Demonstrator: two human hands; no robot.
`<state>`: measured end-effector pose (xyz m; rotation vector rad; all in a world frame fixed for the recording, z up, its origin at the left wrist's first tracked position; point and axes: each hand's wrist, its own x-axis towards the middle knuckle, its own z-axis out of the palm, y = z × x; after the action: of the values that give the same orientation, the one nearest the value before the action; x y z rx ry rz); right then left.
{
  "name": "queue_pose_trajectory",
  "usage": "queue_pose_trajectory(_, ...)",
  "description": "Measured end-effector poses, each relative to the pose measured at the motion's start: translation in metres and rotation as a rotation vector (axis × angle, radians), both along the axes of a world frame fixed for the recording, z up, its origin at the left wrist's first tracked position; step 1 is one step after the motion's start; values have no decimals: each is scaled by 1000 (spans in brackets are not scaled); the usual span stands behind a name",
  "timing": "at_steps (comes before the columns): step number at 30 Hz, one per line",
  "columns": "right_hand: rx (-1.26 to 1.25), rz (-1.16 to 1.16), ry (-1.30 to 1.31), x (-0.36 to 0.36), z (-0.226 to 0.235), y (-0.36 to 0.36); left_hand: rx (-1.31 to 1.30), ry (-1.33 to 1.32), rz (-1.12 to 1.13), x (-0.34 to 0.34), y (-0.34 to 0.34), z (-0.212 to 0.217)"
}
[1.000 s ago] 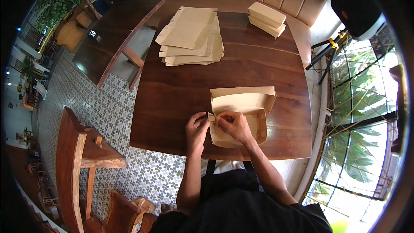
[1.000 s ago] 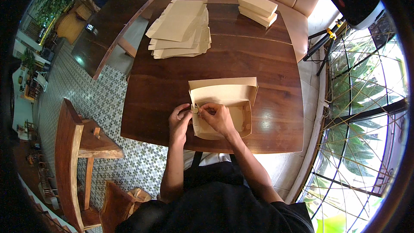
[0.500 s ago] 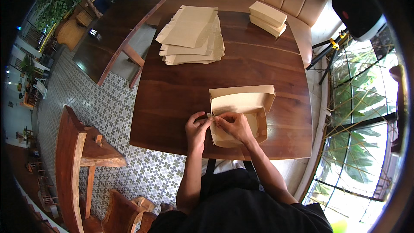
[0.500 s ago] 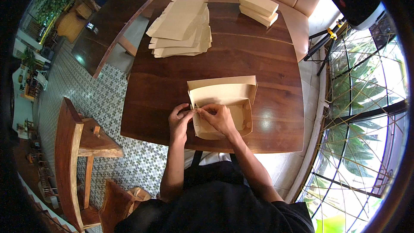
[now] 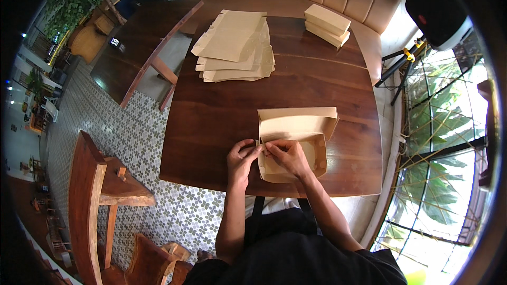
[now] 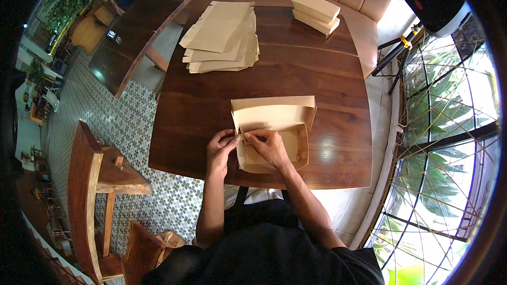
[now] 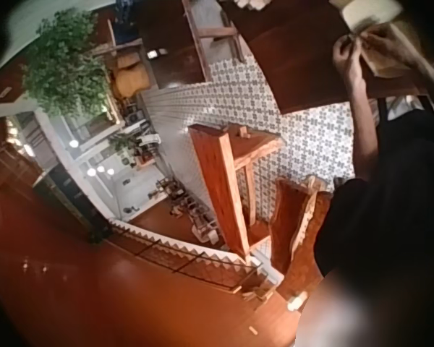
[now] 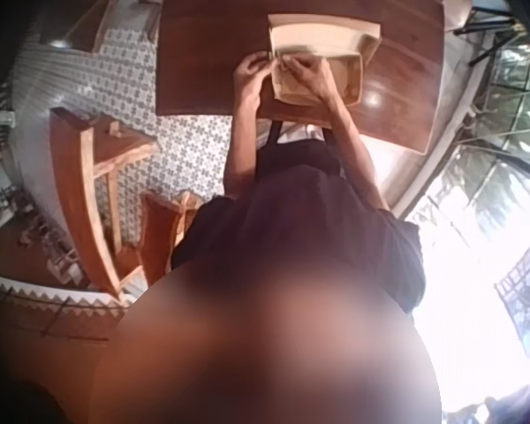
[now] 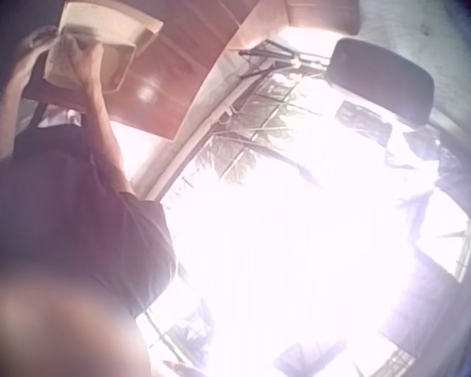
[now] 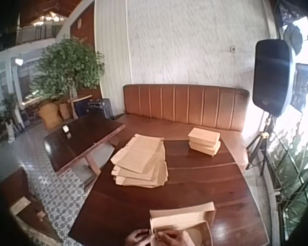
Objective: The person assembles flat-packed cardboard boxes by folding and tucking flaps into slots. They complete one box, place it on a stack, then begin a second box. The process is repeated with consistent hand motions and no tools.
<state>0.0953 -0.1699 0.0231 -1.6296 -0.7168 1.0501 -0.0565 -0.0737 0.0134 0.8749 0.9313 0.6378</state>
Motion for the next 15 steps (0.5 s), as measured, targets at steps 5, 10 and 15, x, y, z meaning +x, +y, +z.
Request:
queue_pose_trajectory(5, 61, 29, -64, 0, 0, 1, 29, -1, 22, -1, 0, -3)
queue_pose_trajectory(10, 41, 17, -123, -4, -1, 1, 45, -8, 121, 2, -7, -9)
queue_pose_trajectory(15, -5, 24, -237, -5, 0, 1, 54, -51, 101, 1, -6, -10)
